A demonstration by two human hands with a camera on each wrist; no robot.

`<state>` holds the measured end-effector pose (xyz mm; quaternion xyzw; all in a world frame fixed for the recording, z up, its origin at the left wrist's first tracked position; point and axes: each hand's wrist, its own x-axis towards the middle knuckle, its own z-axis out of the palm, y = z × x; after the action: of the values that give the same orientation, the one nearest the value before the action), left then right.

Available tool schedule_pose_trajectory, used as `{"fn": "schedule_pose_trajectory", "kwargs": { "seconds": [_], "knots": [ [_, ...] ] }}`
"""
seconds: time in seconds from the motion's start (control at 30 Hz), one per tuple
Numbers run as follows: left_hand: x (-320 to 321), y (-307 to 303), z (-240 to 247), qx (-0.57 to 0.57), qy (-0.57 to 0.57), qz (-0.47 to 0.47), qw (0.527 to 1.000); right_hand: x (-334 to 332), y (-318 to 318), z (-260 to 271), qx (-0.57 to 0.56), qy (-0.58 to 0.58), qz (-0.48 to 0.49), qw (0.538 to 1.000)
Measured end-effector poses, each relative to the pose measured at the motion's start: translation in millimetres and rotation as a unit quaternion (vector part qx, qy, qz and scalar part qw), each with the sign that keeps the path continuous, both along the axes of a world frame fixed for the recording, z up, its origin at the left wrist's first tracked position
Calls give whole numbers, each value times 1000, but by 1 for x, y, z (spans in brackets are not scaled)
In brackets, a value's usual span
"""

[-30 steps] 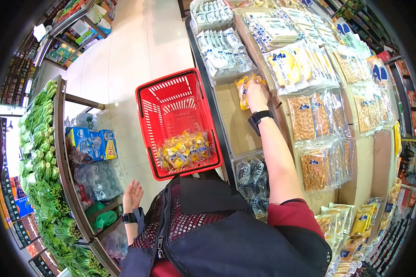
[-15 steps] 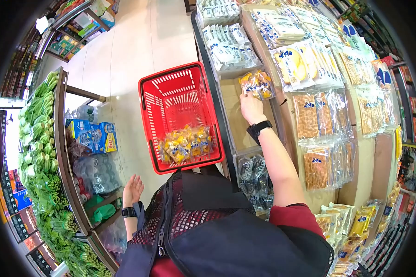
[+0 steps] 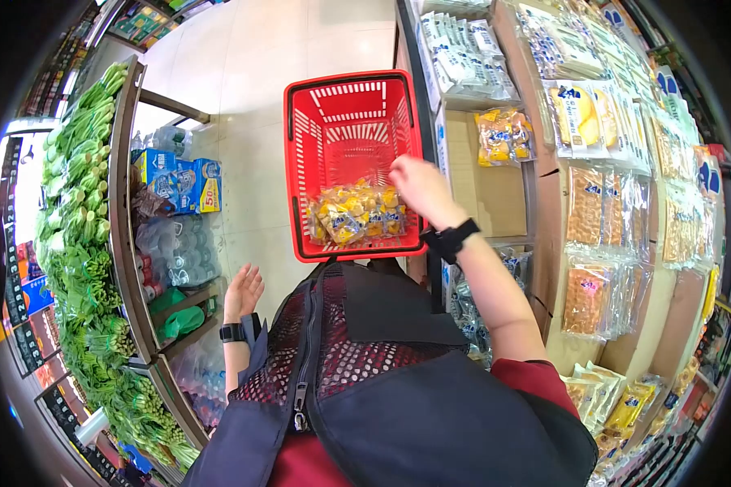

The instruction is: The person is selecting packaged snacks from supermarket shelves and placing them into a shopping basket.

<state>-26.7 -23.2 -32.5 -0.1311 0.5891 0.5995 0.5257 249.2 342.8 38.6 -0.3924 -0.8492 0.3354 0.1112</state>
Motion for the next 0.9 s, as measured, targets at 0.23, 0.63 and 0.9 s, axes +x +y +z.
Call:
{"fn": "schedule_pose_trajectory", "kwargs": {
  "seconds": [0.23, 0.63, 0.9],
  "knots": [
    [-15, -6, 5, 3, -8, 16, 1000, -70, -61, -122, -162, -206, 121, 957],
    [-24, -23, 0, 1, -10, 13, 1000, -54, -53, -113, -261, 57, 86, 960],
    [-25, -11, -22, 7, -2, -30, 1000, 38, -7, 7, -342, 253, -31, 904]
  ]
}}
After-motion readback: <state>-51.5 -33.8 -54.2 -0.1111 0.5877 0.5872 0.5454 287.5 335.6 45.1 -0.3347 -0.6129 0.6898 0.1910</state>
